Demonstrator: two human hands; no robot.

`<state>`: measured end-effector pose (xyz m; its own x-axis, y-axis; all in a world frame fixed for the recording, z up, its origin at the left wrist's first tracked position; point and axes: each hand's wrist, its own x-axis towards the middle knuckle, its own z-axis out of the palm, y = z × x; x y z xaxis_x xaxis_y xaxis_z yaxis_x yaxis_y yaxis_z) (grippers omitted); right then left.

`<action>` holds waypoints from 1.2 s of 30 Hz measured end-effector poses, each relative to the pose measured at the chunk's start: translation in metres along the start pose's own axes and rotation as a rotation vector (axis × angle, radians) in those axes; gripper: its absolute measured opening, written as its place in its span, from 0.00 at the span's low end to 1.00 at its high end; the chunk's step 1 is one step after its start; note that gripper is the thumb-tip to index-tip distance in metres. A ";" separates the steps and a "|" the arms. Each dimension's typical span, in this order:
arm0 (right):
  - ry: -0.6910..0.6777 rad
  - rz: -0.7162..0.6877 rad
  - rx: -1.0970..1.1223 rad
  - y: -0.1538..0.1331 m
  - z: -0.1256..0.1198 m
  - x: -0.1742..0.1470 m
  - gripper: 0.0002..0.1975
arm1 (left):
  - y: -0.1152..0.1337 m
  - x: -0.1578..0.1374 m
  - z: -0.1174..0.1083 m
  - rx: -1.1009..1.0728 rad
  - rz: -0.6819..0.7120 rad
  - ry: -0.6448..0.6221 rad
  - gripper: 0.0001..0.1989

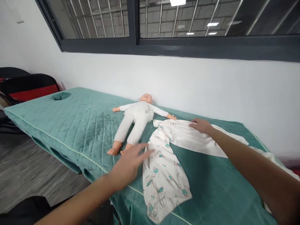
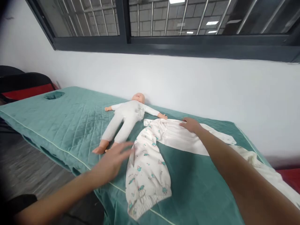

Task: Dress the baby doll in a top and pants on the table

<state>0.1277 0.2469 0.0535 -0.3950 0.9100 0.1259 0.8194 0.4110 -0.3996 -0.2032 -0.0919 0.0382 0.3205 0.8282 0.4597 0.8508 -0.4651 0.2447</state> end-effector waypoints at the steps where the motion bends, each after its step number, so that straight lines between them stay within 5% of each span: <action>1: -0.016 -0.003 -0.040 0.002 -0.009 -0.007 0.14 | 0.013 -0.008 0.007 0.096 0.137 -0.086 0.33; 4: -0.040 -0.016 -0.135 -0.008 -0.031 -0.024 0.13 | 0.038 -0.020 0.020 0.316 0.321 -0.202 0.31; 8: -0.071 -0.119 -0.173 -0.034 -0.043 -0.054 0.17 | 0.044 -0.009 0.022 0.432 0.334 -0.228 0.28; 20: -0.315 -0.385 0.039 -0.084 -0.060 -0.177 0.21 | 0.057 0.056 0.038 0.355 0.609 -0.280 0.07; 24: -0.320 -0.420 0.192 -0.098 -0.072 -0.203 0.21 | 0.086 0.068 0.032 0.245 0.452 -0.206 0.10; 27: -0.305 -0.406 0.324 -0.111 -0.090 -0.217 0.21 | 0.123 0.078 0.029 0.187 0.251 0.042 0.12; 31: -0.318 -0.362 0.428 -0.129 -0.124 -0.235 0.20 | 0.161 0.096 0.025 0.166 0.156 0.314 0.12; 36: -0.294 -0.321 0.479 -0.136 -0.164 -0.264 0.18 | 0.174 0.112 0.009 0.042 0.059 0.330 0.10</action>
<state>0.1888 -0.0401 0.2229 -0.7429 0.6647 0.0797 0.3920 0.5285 -0.7530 -0.0159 -0.0774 0.1246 0.2231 0.6514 0.7252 0.8533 -0.4902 0.1778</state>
